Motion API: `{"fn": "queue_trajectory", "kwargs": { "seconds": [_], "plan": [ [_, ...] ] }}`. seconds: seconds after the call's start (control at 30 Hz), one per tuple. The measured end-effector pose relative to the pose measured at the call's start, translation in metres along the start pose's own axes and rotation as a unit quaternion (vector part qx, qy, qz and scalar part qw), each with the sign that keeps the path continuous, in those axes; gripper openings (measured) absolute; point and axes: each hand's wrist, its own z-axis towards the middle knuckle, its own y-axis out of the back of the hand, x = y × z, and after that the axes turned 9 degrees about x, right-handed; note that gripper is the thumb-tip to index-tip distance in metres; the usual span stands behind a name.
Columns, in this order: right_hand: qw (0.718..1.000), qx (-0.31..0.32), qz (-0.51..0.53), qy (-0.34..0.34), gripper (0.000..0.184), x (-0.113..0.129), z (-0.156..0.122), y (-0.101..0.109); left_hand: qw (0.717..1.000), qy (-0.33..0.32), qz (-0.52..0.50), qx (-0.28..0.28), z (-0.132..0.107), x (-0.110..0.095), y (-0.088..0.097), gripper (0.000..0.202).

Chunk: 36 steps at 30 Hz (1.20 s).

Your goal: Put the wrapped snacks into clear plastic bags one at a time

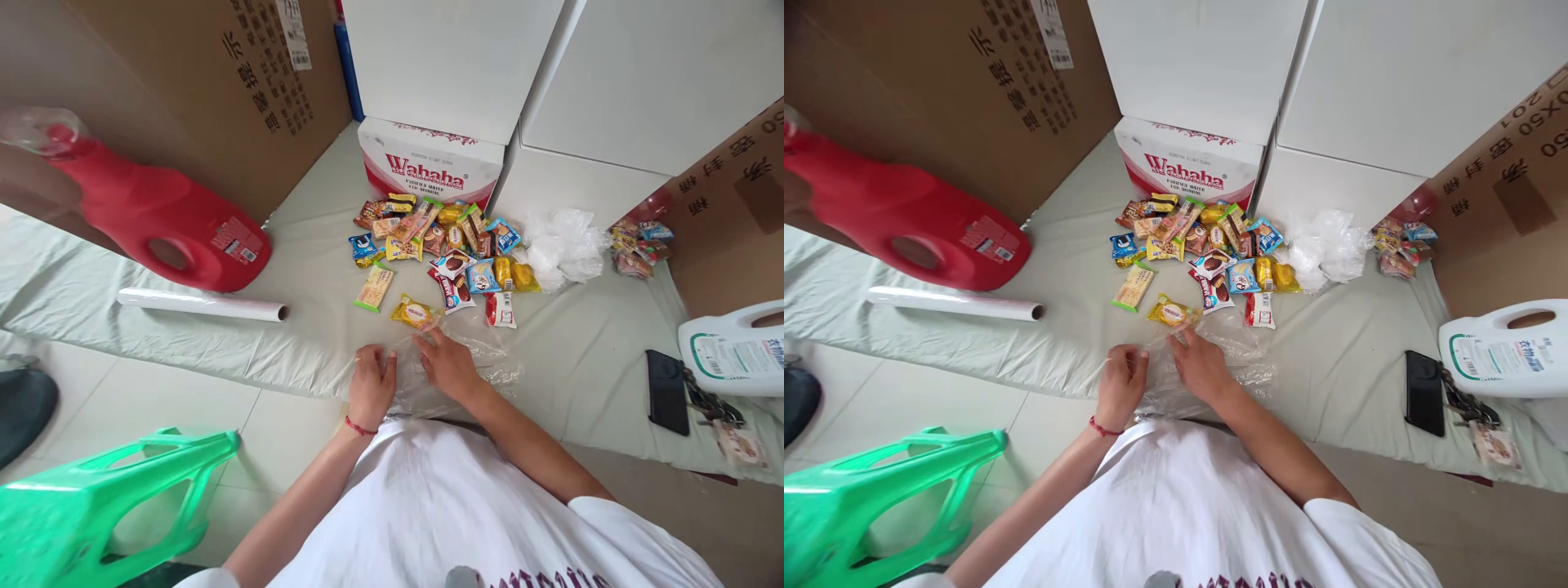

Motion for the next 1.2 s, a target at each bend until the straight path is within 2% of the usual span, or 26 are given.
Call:
{"fn": "queue_trajectory", "kwargs": {
  "seconds": [0.07,0.1,0.13,0.17,0.23,0.3,0.37,0.43,0.5,0.57,0.6,0.63,0.7,0.8,0.9,1.0,1.1,1.13,1.2],
  "plan": [
    [0.999,0.024,-0.004,-0.035,0.050,0.010,0.018,-0.003,0.989,-0.064,0.028,-0.131,-0.012,-0.007,0.007,0.025],
    [0.998,0.029,-0.003,-0.047,0.050,0.014,0.023,-0.004,0.979,-0.117,0.032,-0.161,-0.017,-0.012,0.009,0.023],
    [0.998,0.030,0.001,-0.056,0.050,0.018,0.025,-0.005,0.972,-0.178,0.029,-0.153,-0.019,-0.017,0.010,0.018],
    [0.998,0.029,0.010,-0.059,0.050,0.022,0.026,-0.007,0.965,-0.234,0.019,-0.115,-0.018,-0.022,0.008,0.016],
    [0.998,0.018,0.041,-0.050,0.049,0.024,0.022,-0.013,0.956,-0.293,-0.002,-0.004,-0.006,-0.028,0.000,0.024],
    [0.996,-0.002,0.084,-0.010,0.048,0.019,0.010,-0.021,0.964,-0.259,-0.002,0.057,0.014,-0.026,-0.012,0.033],
    [0.989,-0.031,0.140,0.030,0.043,0.003,-0.006,-0.028,0.977,-0.205,0.030,0.060,0.033,-0.018,-0.024,0.039],
    [0.975,-0.094,0.201,0.024,0.032,-0.022,-0.024,-0.027,0.978,-0.178,0.081,0.065,0.042,-0.008,-0.032,0.042],
    [0.949,-0.206,0.230,-0.054,0.032,-0.056,-0.036,-0.017,0.971,-0.177,0.133,0.087,0.040,-0.003,-0.035,0.045],
    [0.909,-0.327,0.190,-0.178,0.036,-0.093,-0.037,0.000,0.961,-0.185,0.176,0.108,0.031,-0.004,-0.036,0.049],
    [0.889,-0.360,0.153,-0.238,0.040,-0.110,-0.033,0.010,0.956,-0.188,0.192,0.115,0.026,-0.006,-0.036,0.051],
    [0.880,-0.358,0.125,-0.287,0.045,-0.125,-0.026,0.019,0.953,-0.191,0.204,0.119,0.022,-0.008,-0.036,0.052],
    [0.887,-0.290,0.096,-0.348,0.053,-0.144,-0.007,0.031,0.949,-0.191,0.221,0.121,0.016,-0.012,-0.037,0.053],
    [0.907,-0.191,0.060,-0.371,0.058,-0.151,0.019,0.035,0.946,-0.187,0.231,0.127,0.016,-0.014,-0.038,0.054],
    [0.910,-0.168,0.054,-0.374,0.056,-0.160,0.022,0.032,0.946,-0.186,0.231,0.134,0.017,-0.014,-0.038,0.055],
    [0.898,-0.181,0.077,-0.394,0.053,-0.184,0.000,0.040,0.947,-0.187,0.226,0.133,0.017,-0.013,-0.038,0.055],
    [0.882,-0.254,0.080,-0.389,0.057,-0.195,-0.035,0.061,0.948,-0.190,0.221,0.131,0.017,-0.011,-0.038,0.055],
    [0.885,-0.285,0.083,-0.359,0.058,-0.190,-0.047,0.068,0.948,-0.191,0.220,0.129,0.017,-0.011,-0.039,0.055],
    [0.908,-0.324,0.093,-0.247,0.058,-0.164,-0.063,0.082,0.948,-0.193,0.217,0.126,0.017,-0.011,-0.040,0.055]
  ]
}}
